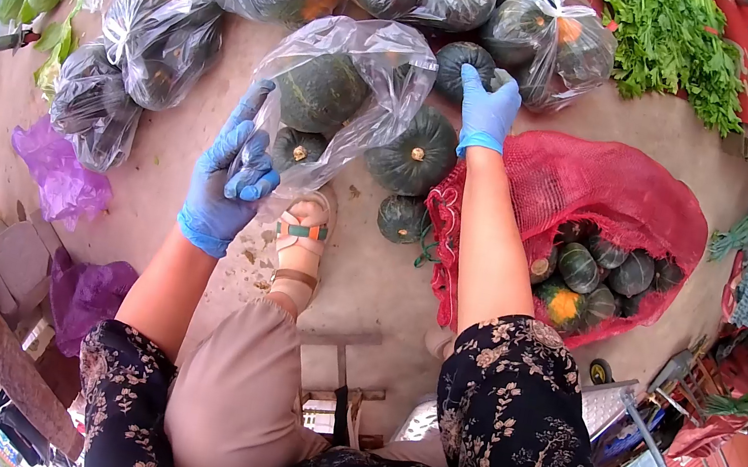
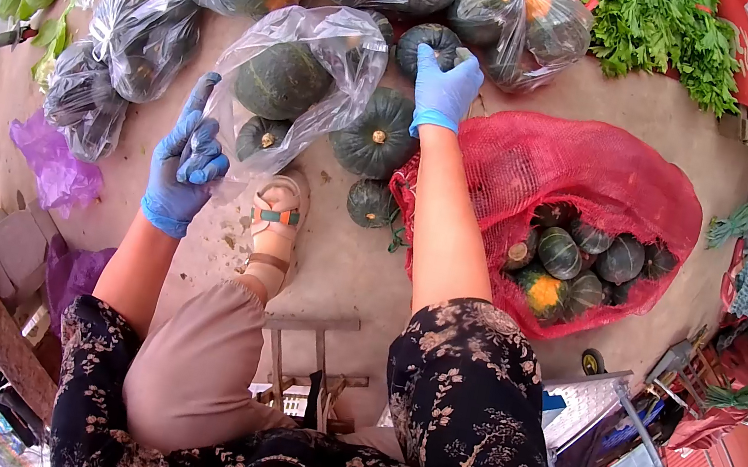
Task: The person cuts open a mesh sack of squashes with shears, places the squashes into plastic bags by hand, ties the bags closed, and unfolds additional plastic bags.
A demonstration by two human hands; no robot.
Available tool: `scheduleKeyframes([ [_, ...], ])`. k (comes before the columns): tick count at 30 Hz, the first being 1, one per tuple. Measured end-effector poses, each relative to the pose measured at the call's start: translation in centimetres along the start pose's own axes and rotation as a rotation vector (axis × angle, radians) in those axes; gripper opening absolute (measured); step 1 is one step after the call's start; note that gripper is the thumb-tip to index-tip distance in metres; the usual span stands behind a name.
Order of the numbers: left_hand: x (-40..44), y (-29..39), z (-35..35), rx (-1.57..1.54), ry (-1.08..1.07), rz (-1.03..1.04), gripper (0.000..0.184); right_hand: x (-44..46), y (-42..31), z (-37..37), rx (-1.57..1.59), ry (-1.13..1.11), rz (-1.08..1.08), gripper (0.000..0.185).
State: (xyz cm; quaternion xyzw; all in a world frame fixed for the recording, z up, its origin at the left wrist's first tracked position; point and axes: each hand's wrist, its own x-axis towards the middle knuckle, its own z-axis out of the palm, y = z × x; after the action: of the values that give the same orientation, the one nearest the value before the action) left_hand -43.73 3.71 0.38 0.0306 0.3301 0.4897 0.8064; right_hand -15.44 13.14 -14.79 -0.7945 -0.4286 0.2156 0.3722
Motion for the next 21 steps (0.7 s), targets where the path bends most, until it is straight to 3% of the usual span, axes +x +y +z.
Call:
scheduleKeyframes([
  [1, 0.0, 0.0, 0.2, -0.019, 0.002, 0.003, 0.055, 1.3, 0.9, 0.5, 0.026, -0.034, 0.223, 0.066],
  [3, -0.7, 0.0, 0.6, -0.061, 0.018, 0.007, 0.059, 3.8, 4.8, 2.4, 0.105, -0.213, 0.482, 0.078],
  [4, -1.0, -0.1, 0.9, -0.037, 0.055, 0.021, 0.061, 4.0, 5.9, 3.6, 0.265, -0.268, 0.672, 0.073],
  [7, -1.6, -0.3, 1.7, 0.034, 0.177, 0.060, 0.067, 3.2, 6.5, 5.3, 0.465, -0.204, 0.627, 0.089],
  [8, -1.5, -0.5, 1.9, 0.054, 0.224, 0.072, 0.068, 1.9, 2.4, 3.3, 0.419, -0.172, 0.624, 0.090],
  [11, -1.9, -0.7, 1.2, 0.101, 0.247, 0.110, 0.068, 1.3, 5.0, 5.0, 0.582, -0.178, 0.495, 0.085],
  [12, -2.0, -0.6, 0.9, 0.116, 0.228, 0.122, 0.068, 1.5, 5.4, 4.7, 0.711, -0.207, 0.531, 0.074],
  [13, -2.2, -0.4, 0.7, 0.105, 0.198, 0.133, 0.067, 1.0, 4.2, 3.5, 0.980, -0.294, 0.515, 0.063],
  [15, -2.8, -0.2, 0.3, 0.079, 0.139, 0.153, 0.066, -0.8, 0.4, -0.3, 1.312, -0.467, 0.415, 0.059],
  [18, -3.8, 0.1, 0.4, 0.033, 0.148, 0.202, 0.064, -5.2, -5.8, -6.5, 1.412, -0.955, 0.382, 0.062],
  [21, -4.9, 0.5, 0.9, -0.019, 0.203, 0.221, 0.060, -10.6, -9.8, -6.3, 1.253, -1.341, 0.372, 0.061],
])
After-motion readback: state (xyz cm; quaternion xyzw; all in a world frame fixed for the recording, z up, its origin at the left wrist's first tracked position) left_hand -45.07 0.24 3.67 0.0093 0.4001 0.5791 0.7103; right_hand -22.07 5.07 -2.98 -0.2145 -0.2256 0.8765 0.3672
